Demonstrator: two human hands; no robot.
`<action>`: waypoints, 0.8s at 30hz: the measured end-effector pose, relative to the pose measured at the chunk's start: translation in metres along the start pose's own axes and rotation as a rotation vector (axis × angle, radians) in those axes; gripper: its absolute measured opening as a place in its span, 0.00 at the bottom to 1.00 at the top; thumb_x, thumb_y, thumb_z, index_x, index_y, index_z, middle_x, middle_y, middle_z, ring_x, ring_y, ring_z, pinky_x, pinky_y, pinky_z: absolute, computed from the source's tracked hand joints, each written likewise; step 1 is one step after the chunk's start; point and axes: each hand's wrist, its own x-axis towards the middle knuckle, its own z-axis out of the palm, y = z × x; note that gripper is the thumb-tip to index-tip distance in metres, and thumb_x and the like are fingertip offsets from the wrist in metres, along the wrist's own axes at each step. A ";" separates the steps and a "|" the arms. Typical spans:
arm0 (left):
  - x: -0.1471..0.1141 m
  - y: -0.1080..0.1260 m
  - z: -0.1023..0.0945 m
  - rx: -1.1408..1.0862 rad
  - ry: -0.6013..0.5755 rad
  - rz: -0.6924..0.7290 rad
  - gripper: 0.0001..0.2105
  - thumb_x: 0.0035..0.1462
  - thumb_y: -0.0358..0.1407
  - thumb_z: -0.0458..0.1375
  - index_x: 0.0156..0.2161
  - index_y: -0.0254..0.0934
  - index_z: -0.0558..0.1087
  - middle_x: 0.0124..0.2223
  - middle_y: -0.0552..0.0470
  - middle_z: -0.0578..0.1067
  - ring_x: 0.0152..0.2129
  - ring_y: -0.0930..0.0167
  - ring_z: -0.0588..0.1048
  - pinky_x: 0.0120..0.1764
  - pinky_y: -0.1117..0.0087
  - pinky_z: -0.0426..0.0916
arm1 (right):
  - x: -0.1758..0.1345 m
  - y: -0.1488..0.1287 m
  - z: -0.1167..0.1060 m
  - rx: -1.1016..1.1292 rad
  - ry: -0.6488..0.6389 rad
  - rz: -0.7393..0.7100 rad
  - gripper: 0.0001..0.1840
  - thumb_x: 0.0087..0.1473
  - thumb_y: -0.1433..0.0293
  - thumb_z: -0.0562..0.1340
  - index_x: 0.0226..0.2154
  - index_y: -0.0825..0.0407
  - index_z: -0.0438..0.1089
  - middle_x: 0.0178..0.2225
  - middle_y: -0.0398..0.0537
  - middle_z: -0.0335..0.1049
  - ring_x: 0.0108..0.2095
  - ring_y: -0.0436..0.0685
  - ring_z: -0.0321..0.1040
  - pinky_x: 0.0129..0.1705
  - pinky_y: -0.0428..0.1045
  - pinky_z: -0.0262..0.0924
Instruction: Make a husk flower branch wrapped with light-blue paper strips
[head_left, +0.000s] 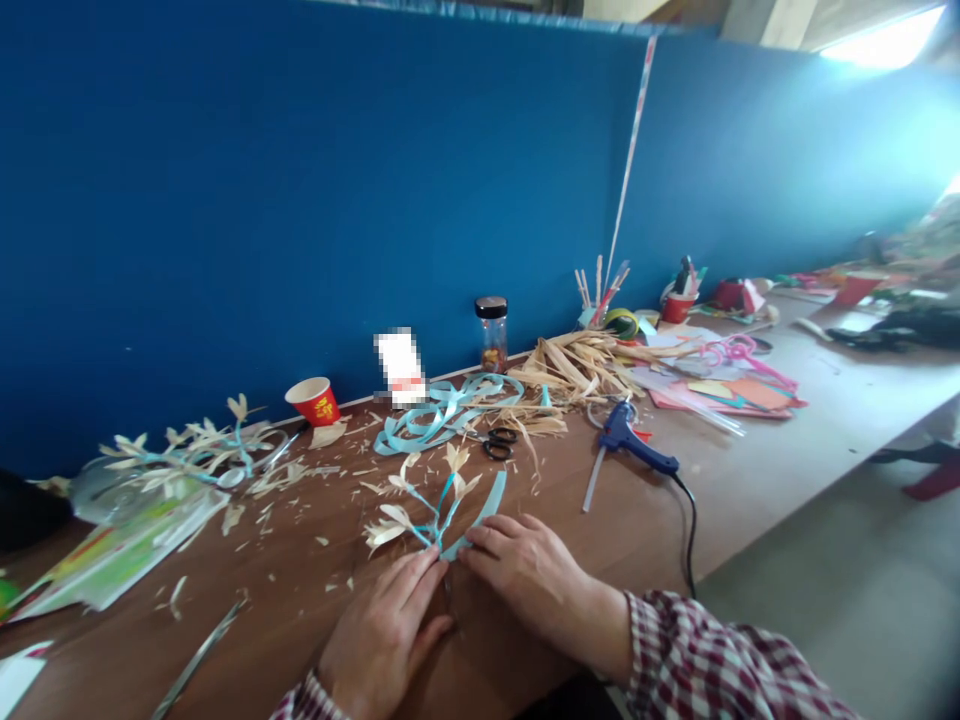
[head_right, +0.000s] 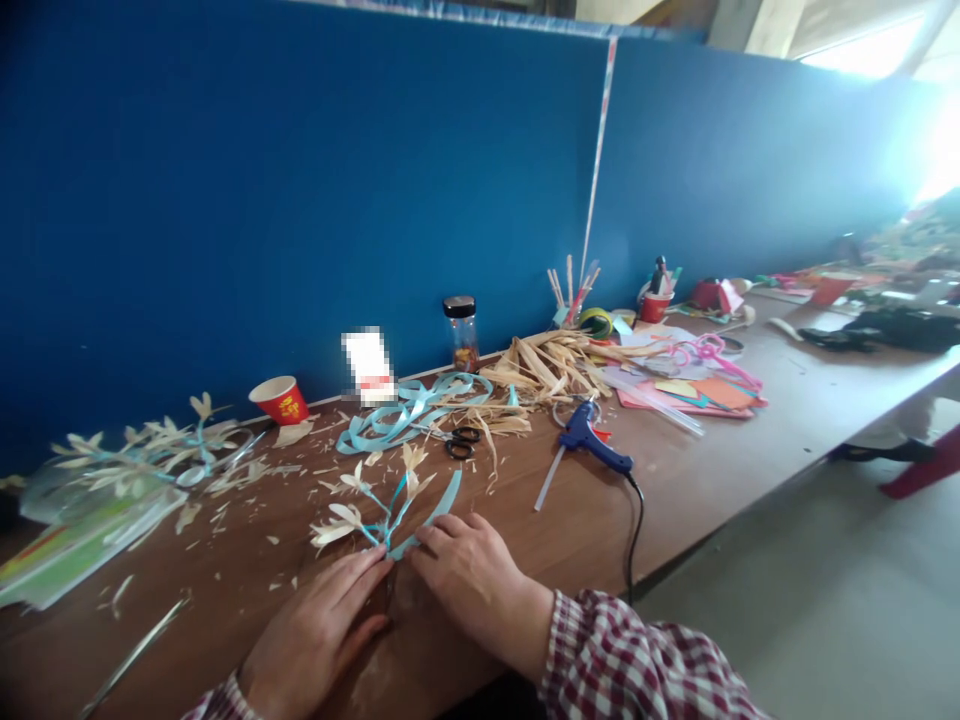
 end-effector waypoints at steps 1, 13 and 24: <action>-0.001 0.000 0.001 0.004 0.004 0.004 0.19 0.56 0.44 0.54 0.51 0.39 0.68 0.51 0.48 0.72 0.45 0.64 0.72 0.45 0.64 0.72 | -0.001 0.000 -0.001 0.004 -0.008 0.004 0.12 0.59 0.69 0.54 0.46 0.47 0.65 0.46 0.48 0.68 0.47 0.55 0.63 0.45 0.50 0.60; 0.000 -0.002 -0.004 0.061 0.075 0.083 0.21 0.55 0.46 0.55 0.52 0.40 0.68 0.52 0.50 0.73 0.44 0.67 0.74 0.43 0.69 0.73 | -0.021 0.021 -0.013 0.104 0.077 0.040 0.16 0.60 0.71 0.53 0.51 0.47 0.62 0.51 0.44 0.65 0.54 0.54 0.55 0.55 0.49 0.52; -0.001 -0.002 -0.002 0.052 0.100 0.074 0.23 0.54 0.49 0.54 0.53 0.42 0.68 0.52 0.51 0.73 0.44 0.67 0.74 0.43 0.69 0.72 | -0.086 0.142 -0.045 -0.343 0.167 0.790 0.12 0.54 0.66 0.58 0.40 0.54 0.64 0.38 0.56 0.67 0.40 0.63 0.63 0.36 0.52 0.59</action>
